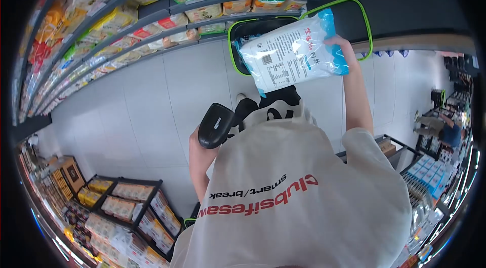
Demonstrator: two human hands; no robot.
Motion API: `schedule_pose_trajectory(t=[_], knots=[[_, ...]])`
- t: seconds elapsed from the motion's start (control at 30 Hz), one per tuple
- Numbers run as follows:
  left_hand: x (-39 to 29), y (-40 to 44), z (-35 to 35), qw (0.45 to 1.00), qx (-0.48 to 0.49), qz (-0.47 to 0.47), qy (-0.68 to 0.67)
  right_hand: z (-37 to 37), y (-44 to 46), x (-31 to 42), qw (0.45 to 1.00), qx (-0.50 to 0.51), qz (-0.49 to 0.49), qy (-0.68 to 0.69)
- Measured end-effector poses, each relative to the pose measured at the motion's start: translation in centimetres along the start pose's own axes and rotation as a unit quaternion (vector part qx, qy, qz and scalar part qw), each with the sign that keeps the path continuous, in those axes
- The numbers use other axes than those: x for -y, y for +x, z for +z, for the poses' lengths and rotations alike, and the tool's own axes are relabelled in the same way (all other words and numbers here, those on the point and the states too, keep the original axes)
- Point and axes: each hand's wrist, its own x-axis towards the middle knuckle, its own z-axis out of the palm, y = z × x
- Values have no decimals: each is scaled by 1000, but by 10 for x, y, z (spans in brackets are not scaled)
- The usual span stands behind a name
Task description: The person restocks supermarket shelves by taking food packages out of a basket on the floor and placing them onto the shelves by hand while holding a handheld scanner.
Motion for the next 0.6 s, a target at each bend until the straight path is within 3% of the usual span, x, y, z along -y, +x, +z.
schedule_pose_trajectory(t=[0.17, 0.27, 0.6], knots=[[-16, 5, -2, 999, 26, 41, 5, -17, -25, -5, 1000, -10, -5, 27], [-34, 13, 2, 997, 56, 47, -11, -24, -35, -4, 996, 59, -5, 70], [-71, 33, 51, 987, 130, 91, 1, -65, -37, 2, 992, 94, -20, 81]])
